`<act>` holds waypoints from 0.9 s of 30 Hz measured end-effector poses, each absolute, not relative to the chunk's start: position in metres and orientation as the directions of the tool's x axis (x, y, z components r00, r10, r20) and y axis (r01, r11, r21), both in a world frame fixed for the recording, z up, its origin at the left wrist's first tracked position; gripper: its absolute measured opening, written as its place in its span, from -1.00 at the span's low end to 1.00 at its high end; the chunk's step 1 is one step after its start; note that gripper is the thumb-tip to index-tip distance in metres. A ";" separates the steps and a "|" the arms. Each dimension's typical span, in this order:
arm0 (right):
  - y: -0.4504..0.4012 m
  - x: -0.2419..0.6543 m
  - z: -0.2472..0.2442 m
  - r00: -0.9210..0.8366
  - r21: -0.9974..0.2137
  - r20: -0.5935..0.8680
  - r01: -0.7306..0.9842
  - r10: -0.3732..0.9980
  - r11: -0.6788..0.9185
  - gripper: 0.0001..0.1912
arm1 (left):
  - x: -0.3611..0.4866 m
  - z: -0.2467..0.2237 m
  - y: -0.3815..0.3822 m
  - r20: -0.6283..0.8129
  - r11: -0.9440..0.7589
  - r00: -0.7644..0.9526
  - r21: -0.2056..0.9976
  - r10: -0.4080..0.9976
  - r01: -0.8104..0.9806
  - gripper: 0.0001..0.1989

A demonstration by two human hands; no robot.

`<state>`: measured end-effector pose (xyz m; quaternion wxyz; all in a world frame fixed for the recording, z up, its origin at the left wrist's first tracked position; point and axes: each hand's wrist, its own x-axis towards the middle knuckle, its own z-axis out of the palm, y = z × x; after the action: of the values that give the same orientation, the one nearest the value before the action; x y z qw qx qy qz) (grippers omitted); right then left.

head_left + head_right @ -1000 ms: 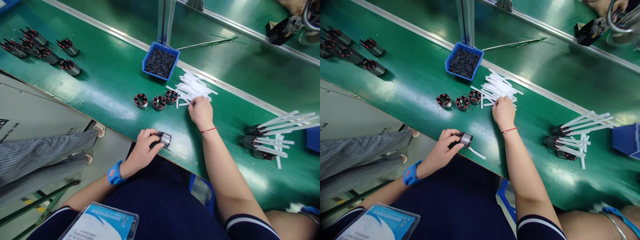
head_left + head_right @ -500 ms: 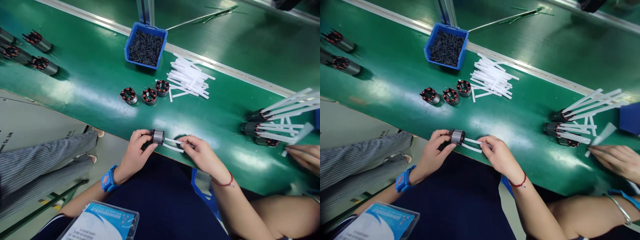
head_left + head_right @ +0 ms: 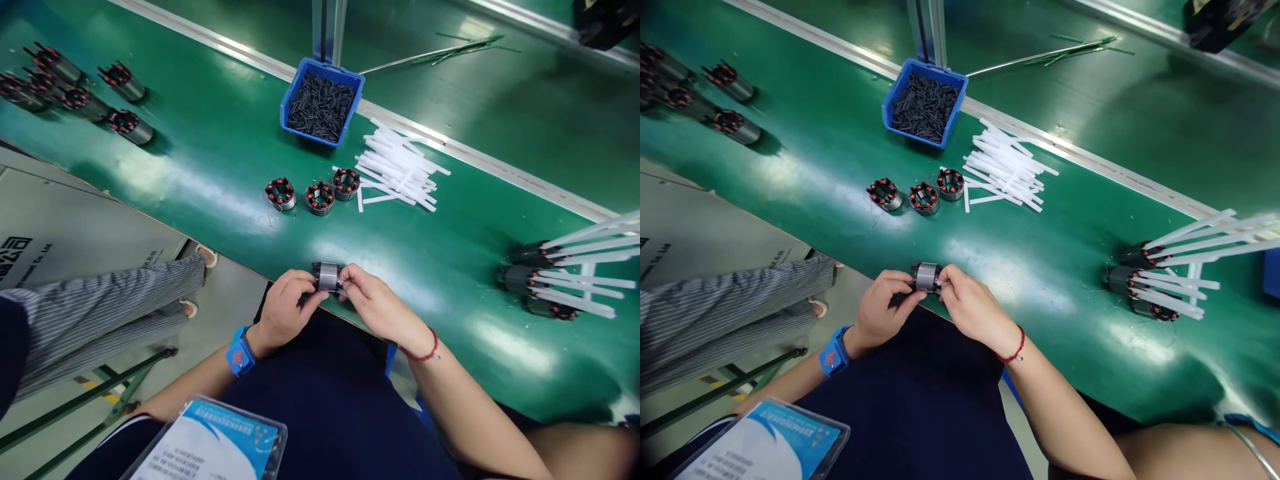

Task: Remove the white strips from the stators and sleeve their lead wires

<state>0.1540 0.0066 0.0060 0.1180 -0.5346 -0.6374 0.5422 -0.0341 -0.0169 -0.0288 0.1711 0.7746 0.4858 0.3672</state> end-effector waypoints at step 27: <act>-0.003 0.142 -0.004 -0.389 -0.865 -0.467 0.388 0.794 -0.318 -0.71 | -0.044 -0.016 -0.016 0.057 -0.131 0.206 0.922 0.977 0.364 -0.86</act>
<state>0.1418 -0.0029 -0.0036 0.1645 -0.5276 -0.5602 0.6170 -0.0441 -0.0162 -0.0163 0.4162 0.6556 0.5112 0.3682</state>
